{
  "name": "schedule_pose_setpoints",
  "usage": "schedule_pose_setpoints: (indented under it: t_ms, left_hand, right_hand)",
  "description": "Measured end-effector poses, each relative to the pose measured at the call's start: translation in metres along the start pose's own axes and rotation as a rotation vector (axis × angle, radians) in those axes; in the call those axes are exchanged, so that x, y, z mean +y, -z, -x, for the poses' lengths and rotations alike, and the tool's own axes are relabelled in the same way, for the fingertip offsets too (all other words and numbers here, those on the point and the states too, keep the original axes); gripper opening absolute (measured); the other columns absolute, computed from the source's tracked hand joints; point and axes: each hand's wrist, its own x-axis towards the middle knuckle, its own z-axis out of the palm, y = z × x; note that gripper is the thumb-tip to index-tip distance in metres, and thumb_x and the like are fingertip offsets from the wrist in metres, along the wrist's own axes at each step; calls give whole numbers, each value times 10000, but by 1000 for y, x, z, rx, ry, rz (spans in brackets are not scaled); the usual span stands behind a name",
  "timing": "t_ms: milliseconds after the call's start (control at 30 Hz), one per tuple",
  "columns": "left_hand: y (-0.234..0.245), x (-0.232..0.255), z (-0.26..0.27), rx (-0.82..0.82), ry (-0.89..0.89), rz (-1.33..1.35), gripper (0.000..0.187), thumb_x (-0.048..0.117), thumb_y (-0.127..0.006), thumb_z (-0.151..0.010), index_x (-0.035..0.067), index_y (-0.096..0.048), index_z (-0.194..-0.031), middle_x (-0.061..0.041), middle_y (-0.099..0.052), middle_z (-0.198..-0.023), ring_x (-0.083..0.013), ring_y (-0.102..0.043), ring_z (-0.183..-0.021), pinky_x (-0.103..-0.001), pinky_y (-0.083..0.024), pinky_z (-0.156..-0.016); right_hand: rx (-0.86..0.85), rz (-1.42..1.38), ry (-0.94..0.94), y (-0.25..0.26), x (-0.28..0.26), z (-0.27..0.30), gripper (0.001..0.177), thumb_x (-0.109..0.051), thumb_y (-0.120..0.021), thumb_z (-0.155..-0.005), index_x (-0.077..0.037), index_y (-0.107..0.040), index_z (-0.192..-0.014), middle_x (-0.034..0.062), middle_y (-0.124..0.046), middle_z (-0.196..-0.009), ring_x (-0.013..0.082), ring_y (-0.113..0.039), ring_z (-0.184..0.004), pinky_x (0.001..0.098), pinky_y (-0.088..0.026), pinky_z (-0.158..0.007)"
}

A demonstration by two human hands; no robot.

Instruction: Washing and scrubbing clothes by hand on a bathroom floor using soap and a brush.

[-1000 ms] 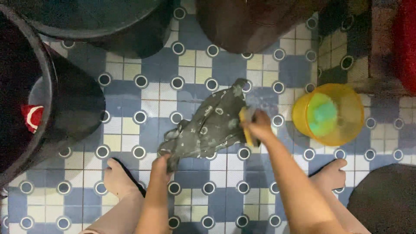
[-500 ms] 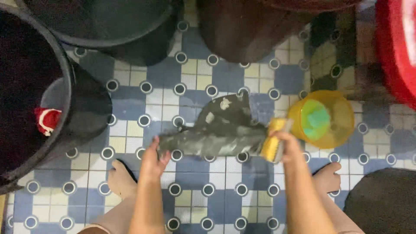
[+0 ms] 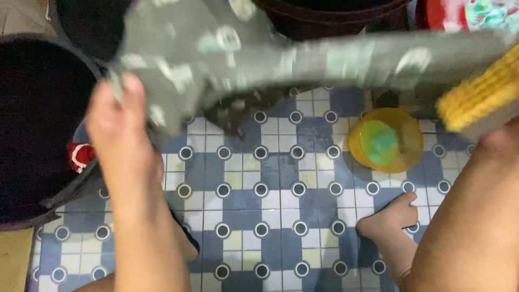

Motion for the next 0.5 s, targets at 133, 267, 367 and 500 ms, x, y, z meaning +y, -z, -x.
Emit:
schedule_pose_setpoints:
  t_ms: [133,267,367,500]
  left_hand:
    - [86,-167,93,64,533,-591,406,466,-600,-989,71,-642,-1074,-93,-687,-964,-212,-634,-871,-382,-515,-815]
    - [137,-324,253,-57,586,-1026,405,421,-484,-1006,65,-671,-1047,-257,-689,-1041,-487,-629,-999,-543,-509,-820]
    - [140,-334,313,-106,976,-1188,378,434,-531,-1039,86,-675,-1073,-247,-702,-1005,-484,-640,-1001,-559,-505,-833]
    - [188,-381,373,-74,662,-1155,324,392,-700,-914,86,-724,-1015,-201,-740,-941,-431,-690,-895,-499,-540,-780]
  right_hand:
    - [65,300,-217,-1,146,32,332,-240,-672,-773,-54,-734,-1041,118,-695,-1040,249,-641,-993,399,-464,-888]
    - [-46,885,-605,14,359,43,496,-377,-710,-799,27,-778,-1078,206,-707,-954,352,-626,-818,514,-479,-684]
    - [42,895,-617,2,445,82,719,-322,-824,-692,0,-589,-1290,195,-675,-1131,337,-662,-966,486,-538,-831]
    - [174,1338,-4,-153,421,118,713,-368,-891,-702,29,-579,-1206,310,-504,-1305,453,-543,-1153,511,-485,-974]
